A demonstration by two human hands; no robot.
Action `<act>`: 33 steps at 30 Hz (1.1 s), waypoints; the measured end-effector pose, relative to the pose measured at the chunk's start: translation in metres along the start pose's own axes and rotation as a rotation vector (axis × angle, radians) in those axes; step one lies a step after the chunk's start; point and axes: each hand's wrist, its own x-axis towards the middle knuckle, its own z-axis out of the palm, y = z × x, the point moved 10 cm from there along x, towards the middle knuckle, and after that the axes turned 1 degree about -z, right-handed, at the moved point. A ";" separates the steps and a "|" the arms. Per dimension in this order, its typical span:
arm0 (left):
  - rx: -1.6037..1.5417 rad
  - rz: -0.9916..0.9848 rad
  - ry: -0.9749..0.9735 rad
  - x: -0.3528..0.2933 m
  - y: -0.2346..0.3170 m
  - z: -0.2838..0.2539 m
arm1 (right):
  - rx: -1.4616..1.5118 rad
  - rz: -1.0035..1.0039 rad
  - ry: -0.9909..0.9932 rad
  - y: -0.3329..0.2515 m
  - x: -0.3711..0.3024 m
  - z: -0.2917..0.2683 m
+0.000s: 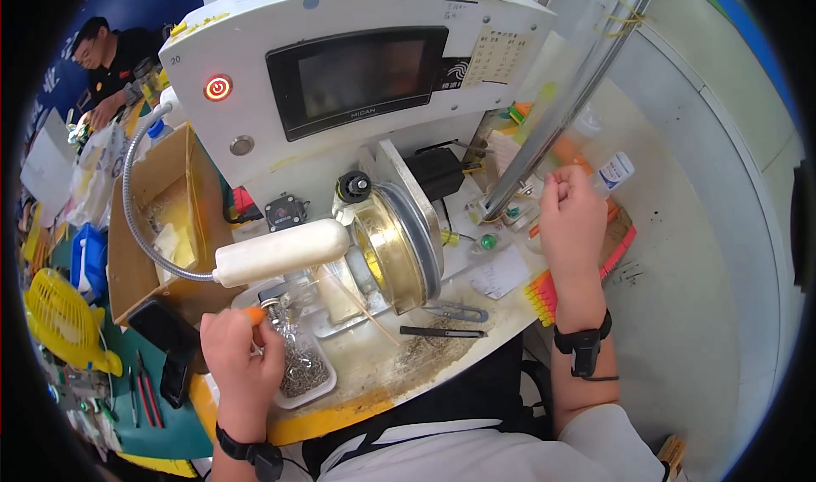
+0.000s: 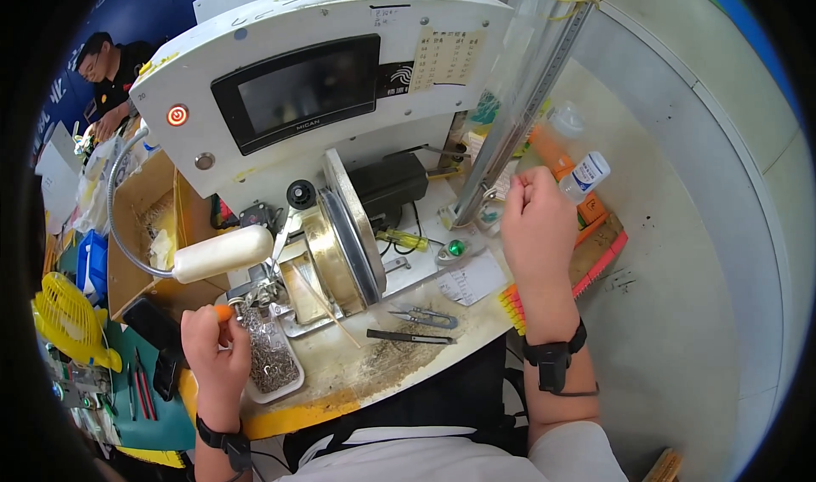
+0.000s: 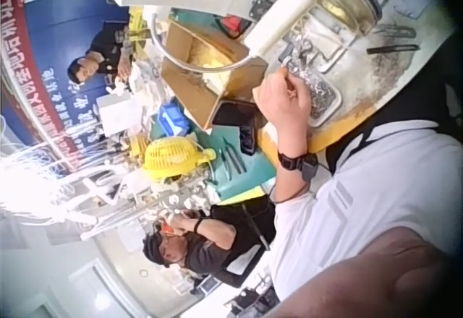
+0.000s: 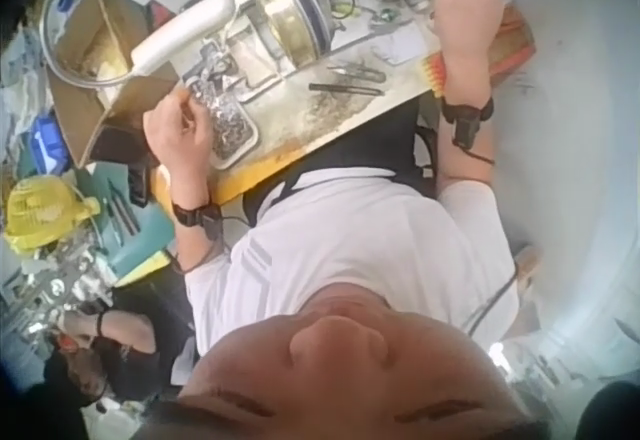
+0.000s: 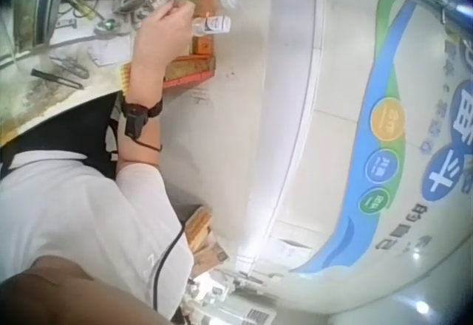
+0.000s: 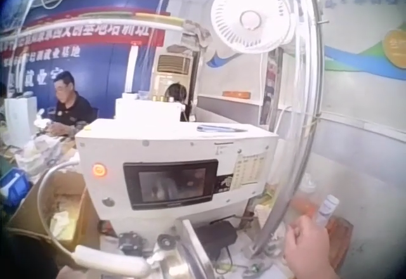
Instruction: The recorder uses a component assembly machine to process small electrical parts, involving manual feeding, machine cycling, and cleaning components.
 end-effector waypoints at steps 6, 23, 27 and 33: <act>-0.004 0.006 0.018 0.001 0.003 0.002 | 0.021 0.034 -0.012 0.010 -0.001 0.000; 0.082 0.039 0.002 0.008 -0.004 -0.011 | -0.130 0.026 -0.259 0.004 -0.004 0.024; -0.025 0.076 0.027 0.010 0.003 -0.003 | -0.219 0.005 -0.262 0.007 -0.005 0.030; -0.057 0.026 -0.040 0.006 -0.001 0.003 | -0.146 0.104 -0.282 0.018 -0.010 0.038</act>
